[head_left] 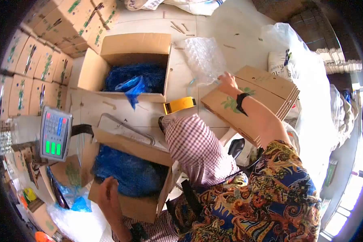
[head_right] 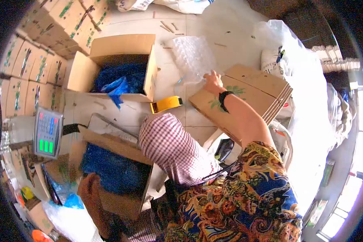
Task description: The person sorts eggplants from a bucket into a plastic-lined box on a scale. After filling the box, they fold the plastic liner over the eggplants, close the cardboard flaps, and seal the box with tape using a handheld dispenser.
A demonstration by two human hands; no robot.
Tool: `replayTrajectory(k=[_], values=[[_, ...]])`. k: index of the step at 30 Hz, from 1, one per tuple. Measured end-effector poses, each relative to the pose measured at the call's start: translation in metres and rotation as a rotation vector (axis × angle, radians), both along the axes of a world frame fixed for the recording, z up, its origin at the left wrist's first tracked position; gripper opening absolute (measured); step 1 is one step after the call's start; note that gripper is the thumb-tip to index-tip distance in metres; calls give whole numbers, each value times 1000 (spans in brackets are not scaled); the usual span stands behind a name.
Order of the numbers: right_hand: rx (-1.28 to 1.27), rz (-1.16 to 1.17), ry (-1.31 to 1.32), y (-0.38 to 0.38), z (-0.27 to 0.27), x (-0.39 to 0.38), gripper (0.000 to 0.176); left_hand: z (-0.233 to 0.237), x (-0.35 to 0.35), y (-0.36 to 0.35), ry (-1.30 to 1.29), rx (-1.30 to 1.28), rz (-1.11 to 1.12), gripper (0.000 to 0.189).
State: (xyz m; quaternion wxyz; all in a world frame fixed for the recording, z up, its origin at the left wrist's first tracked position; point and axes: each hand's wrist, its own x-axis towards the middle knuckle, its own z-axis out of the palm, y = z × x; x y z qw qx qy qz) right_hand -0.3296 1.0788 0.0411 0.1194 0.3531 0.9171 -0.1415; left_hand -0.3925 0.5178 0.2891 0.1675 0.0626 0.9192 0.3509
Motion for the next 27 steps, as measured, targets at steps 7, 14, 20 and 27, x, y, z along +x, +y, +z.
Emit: replayTrajectory(k=[7,14,20,27], values=[[211,454,-438,-13,-48,-4,30,-16,-5,27,-121,-51,34,23],[305,645,-356,-21,-109,-23,48,-34,-2,38,-207,-18,22,22],[77,485,649,-45,17,-50,34,9,-7,107,-251,239,10,37],[-134,1174,1101,-159,269,3,44,3,-23,180,-692,1324,-19,80]])
